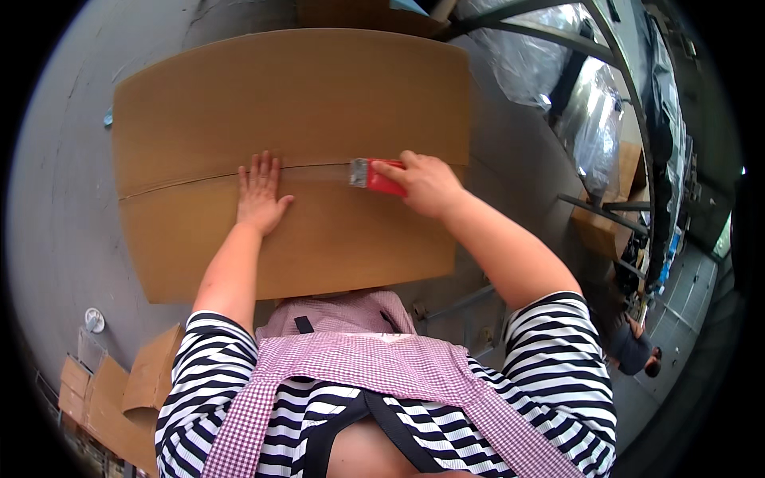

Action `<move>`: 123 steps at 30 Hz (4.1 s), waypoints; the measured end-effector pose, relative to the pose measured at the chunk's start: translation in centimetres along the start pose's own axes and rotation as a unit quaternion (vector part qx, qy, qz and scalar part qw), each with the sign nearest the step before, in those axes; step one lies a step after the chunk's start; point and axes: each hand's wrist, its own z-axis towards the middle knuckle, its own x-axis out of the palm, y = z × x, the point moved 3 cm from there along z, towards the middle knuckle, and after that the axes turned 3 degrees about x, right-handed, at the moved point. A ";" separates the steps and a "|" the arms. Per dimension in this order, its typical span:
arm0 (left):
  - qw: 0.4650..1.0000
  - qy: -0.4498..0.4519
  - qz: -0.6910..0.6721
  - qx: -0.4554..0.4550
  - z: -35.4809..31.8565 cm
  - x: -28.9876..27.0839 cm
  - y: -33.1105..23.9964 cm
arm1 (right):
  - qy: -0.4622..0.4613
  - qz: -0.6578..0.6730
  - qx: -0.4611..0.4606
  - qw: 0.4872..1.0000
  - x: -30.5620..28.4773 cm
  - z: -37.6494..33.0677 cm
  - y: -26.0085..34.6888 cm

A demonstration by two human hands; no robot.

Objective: The person assembles a cardboard box, seals the bottom and top with adhesive tape using a dispenser, applies a shipping label to the top, and writes on the side of the box with a marker.

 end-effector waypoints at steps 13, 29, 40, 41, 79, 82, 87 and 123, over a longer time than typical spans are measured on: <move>0.995 -0.085 0.056 0.007 1.2 -0.2 -2.4 | -0.017 -0.053 0.107 0.993 8.0 -13.3 -29.3; 0.931 0.129 0.128 0.317 15.9 -4.2 -42.4 | -0.035 0.140 0.281 0.949 10.9 -12.8 -30.9; 0.524 0.224 -0.821 0.032 9.9 -9.8 -39.9 | -0.310 0.330 0.197 0.870 3.1 -23.5 -19.7; 0.487 0.220 -0.845 -0.017 8.9 -10.3 -38.9 | -0.311 0.315 0.183 0.878 2.5 -23.0 -18.5; 0.579 -0.282 -0.596 -0.480 -26.9 10.0 46.7 | 0.007 -0.005 -0.031 0.999 1.0 -1.9 22.3; 0.593 -0.270 -0.524 -0.548 -27.0 7.7 46.5 | 0.029 -0.026 -0.023 0.999 0.8 -1.6 22.5; 0.858 -0.373 -0.217 -0.278 -20.4 1.1 30.8 | 0.032 -0.035 -0.015 0.999 2.3 -2.1 22.0; 0.897 0.025 -0.038 0.440 -1.4 4.8 -34.4 | 0.009 0.093 0.259 0.961 16.5 -22.7 -16.9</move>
